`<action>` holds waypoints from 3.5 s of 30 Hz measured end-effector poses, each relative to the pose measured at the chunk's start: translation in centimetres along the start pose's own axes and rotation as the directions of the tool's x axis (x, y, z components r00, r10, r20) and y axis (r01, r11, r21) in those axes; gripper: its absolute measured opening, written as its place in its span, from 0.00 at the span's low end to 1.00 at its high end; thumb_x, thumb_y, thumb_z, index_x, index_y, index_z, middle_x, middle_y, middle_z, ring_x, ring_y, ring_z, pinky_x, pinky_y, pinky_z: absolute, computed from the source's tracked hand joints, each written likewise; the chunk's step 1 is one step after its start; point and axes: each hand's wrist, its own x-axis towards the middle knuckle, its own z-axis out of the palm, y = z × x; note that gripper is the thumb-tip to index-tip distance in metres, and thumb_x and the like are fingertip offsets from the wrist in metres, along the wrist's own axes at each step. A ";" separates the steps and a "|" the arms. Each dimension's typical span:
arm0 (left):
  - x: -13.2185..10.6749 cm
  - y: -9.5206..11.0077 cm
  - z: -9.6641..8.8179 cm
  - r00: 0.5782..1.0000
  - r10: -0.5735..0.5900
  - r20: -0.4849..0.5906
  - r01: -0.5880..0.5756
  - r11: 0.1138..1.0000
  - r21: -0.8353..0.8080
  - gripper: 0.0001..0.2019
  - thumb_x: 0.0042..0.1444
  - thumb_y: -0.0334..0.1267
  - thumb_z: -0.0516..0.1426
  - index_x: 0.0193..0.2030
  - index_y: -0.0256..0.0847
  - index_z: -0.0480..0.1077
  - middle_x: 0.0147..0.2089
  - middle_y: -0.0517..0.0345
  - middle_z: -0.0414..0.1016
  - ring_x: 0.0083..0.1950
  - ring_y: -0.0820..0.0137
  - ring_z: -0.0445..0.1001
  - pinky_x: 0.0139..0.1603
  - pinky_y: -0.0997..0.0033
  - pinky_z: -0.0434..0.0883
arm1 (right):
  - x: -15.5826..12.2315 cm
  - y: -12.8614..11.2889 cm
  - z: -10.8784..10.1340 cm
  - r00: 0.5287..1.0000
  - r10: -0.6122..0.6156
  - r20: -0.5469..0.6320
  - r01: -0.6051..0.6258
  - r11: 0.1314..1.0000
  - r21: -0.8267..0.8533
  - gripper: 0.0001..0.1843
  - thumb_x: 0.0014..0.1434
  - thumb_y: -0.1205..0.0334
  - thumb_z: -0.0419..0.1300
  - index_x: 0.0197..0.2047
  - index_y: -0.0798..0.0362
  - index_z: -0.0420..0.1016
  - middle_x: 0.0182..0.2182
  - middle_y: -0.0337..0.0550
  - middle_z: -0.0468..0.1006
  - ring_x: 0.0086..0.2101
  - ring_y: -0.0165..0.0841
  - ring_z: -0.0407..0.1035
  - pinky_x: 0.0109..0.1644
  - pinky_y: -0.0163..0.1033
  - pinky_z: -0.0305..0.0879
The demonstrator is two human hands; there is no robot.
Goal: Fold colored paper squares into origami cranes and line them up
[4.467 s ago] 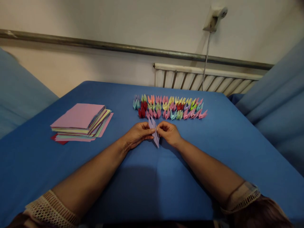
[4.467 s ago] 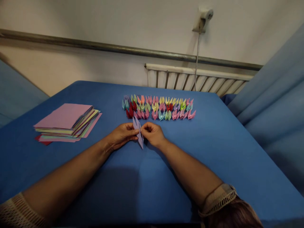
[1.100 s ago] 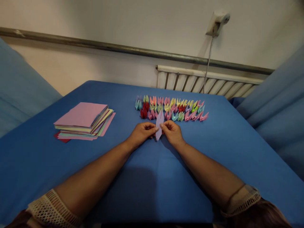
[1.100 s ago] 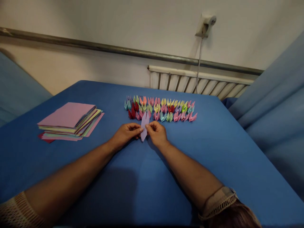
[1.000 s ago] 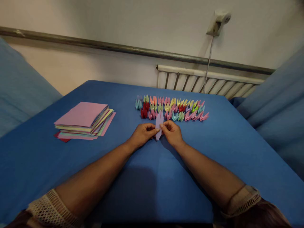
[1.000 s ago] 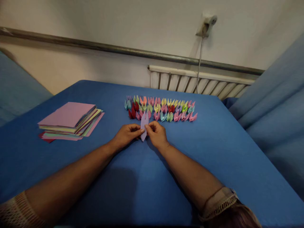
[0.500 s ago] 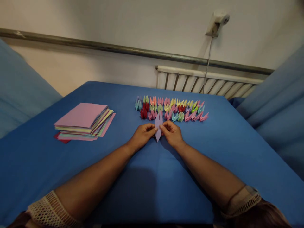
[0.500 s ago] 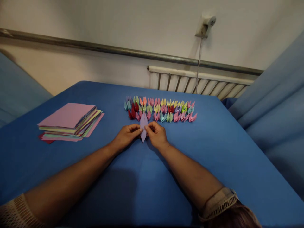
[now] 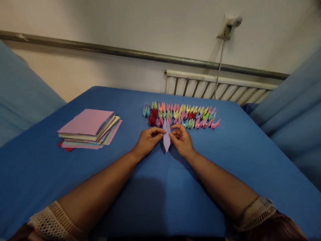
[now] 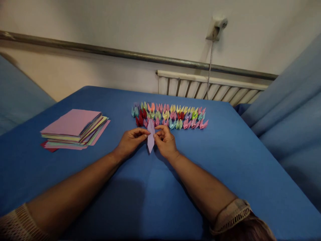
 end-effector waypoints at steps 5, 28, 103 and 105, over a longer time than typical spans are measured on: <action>-0.1 0.4 -0.1 0.999 -0.037 0.014 0.037 0.999 -0.011 0.10 0.47 0.38 0.63 0.37 0.38 0.77 0.35 0.57 0.78 0.36 0.71 0.74 0.42 0.69 0.70 | 0.1 0.0 -0.2 0.999 -0.026 -0.035 0.025 0.999 -0.020 0.15 0.56 0.61 0.61 0.47 0.46 0.68 0.28 0.33 0.71 0.25 0.27 0.65 0.30 0.33 0.61; 0.2 0.0 -0.1 1.000 0.006 -0.024 -0.007 1.000 -0.020 0.11 0.47 0.43 0.65 0.31 0.37 0.73 0.30 0.60 0.74 0.31 0.74 0.71 0.37 0.72 0.69 | 0.0 0.0 -0.1 0.994 0.104 0.041 -0.105 0.994 0.038 0.13 0.50 0.55 0.66 0.38 0.50 0.76 0.30 0.38 0.77 0.29 0.29 0.69 0.37 0.37 0.65; -0.5 0.1 0.8 0.998 -0.004 -0.056 0.001 0.999 -0.048 0.11 0.48 0.39 0.64 0.38 0.38 0.71 0.30 0.61 0.74 0.31 0.73 0.73 0.37 0.72 0.70 | 0.0 -0.6 0.4 0.981 0.154 -0.122 -0.156 0.988 -0.010 0.18 0.53 0.47 0.61 0.22 0.52 0.66 0.16 0.31 0.65 0.19 0.26 0.58 0.25 0.33 0.55; -0.7 0.1 0.8 0.986 0.136 -0.096 -0.124 0.985 0.121 0.07 0.49 0.37 0.63 0.34 0.39 0.72 0.33 0.60 0.75 0.35 0.72 0.73 0.41 0.71 0.70 | 0.0 -0.4 0.5 0.981 0.091 -0.171 -0.111 0.988 -0.110 0.17 0.55 0.49 0.59 0.23 0.51 0.65 0.16 0.31 0.63 0.20 0.26 0.57 0.25 0.33 0.54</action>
